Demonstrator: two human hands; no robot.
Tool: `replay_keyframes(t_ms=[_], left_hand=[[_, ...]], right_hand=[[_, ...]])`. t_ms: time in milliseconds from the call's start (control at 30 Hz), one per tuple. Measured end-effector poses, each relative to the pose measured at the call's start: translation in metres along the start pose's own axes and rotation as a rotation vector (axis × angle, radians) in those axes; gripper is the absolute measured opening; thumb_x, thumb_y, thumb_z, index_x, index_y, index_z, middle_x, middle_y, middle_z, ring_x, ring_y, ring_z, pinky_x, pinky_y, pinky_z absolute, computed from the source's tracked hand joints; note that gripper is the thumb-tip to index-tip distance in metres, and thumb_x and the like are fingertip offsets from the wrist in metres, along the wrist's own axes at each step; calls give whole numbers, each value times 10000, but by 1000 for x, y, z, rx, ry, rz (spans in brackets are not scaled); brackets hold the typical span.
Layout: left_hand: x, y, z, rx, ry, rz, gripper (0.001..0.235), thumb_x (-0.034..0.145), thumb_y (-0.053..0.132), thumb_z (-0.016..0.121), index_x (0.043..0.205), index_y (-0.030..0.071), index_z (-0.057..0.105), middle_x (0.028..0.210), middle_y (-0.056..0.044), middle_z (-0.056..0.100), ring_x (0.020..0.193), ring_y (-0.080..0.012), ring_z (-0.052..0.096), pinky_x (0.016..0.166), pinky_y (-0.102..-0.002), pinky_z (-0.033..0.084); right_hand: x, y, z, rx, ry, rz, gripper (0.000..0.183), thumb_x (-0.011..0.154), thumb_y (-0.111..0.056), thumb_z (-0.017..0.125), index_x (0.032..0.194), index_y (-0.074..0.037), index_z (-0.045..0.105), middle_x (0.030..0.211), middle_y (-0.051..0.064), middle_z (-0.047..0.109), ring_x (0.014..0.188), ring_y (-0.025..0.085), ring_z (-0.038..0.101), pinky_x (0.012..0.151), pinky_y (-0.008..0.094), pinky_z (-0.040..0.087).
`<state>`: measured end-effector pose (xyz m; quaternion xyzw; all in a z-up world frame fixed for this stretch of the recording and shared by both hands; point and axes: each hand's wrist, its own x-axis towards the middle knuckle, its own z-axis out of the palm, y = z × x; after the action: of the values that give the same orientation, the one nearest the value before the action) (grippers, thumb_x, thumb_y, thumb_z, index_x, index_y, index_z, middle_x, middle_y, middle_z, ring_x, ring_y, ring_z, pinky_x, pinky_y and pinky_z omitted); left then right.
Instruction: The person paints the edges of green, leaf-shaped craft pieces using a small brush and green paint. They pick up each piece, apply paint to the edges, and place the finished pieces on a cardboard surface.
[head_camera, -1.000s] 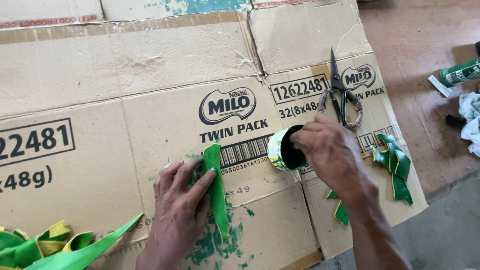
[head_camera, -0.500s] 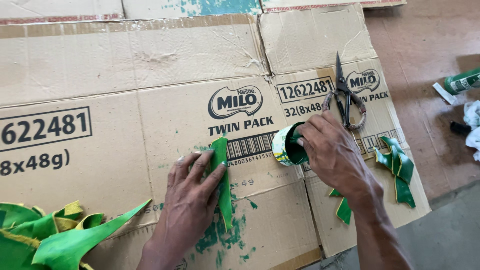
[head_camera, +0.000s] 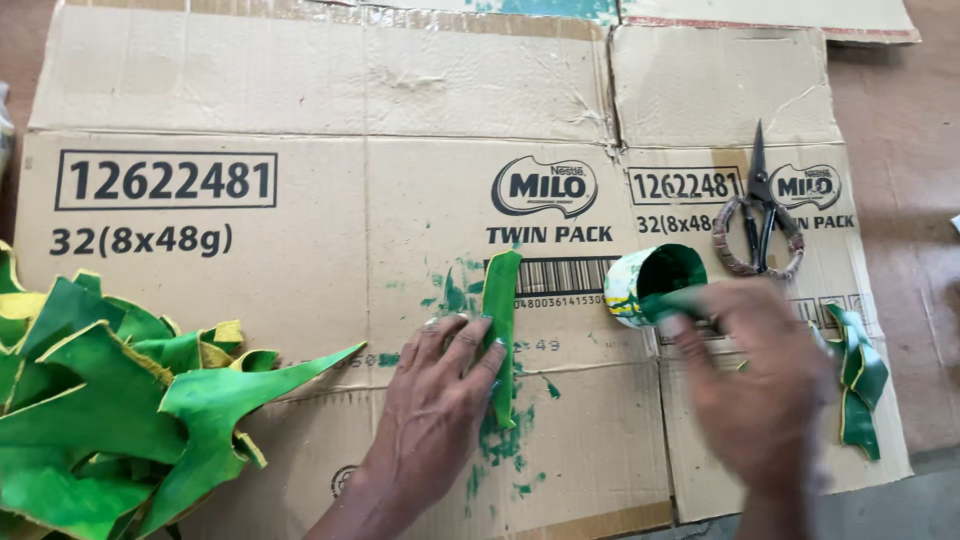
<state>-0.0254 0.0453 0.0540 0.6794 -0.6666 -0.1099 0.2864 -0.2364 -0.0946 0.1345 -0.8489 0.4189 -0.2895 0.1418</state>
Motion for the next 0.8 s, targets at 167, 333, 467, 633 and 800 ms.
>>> replay_keyframes(t_ms=[167, 333, 467, 633, 800], left_hand=[[-16, 1, 6, -161, 74, -82, 424, 759, 41, 725, 1181, 44, 687, 1284, -153, 608, 1244, -386, 530, 1023, -507, 411], [-12, 1, 0, -183, 17, -156, 664, 722, 75, 756, 1332, -21, 514, 1376, -240, 429, 1275, -436, 416, 1059, -540, 350], [-2, 9, 1, -134, -22, -244, 737, 732, 116, 793, 1341, -109, 445, 1351, -276, 377, 1253, -429, 378, 1024, -557, 335], [15, 21, 13, -125, -65, -268, 539, 737, 36, 742, 1205, -35, 483, 1120, -198, 475, 1070, -345, 497, 944, -510, 442], [29, 13, 13, -210, -155, -295, 606, 766, -99, 634, 1336, -49, 435, 1015, -133, 507, 868, -242, 543, 697, -404, 537]], right_hand=[[-23, -28, 60, 105, -51, 17, 165, 846, -79, 804, 999, -55, 748, 942, 71, 724, 831, 137, 677, 709, 290, 536], [-28, -30, 64, 230, 14, 65, 168, 893, -69, 800, 1048, -46, 743, 939, 31, 701, 772, 105, 593, 676, 252, 485], [-26, -31, 60, 221, 50, 61, 174, 897, -60, 801, 1060, -32, 745, 942, 33, 702, 771, 103, 580, 677, 248, 468], [-27, -30, 51, 333, 109, 23, 156, 967, -66, 790, 1106, -27, 730, 996, 22, 704, 829, 45, 608, 698, 193, 483], [-33, -22, 30, 312, 199, 176, 168, 904, -35, 806, 1053, -15, 731, 1019, 8, 689, 660, -9, 416, 503, 165, 269]])
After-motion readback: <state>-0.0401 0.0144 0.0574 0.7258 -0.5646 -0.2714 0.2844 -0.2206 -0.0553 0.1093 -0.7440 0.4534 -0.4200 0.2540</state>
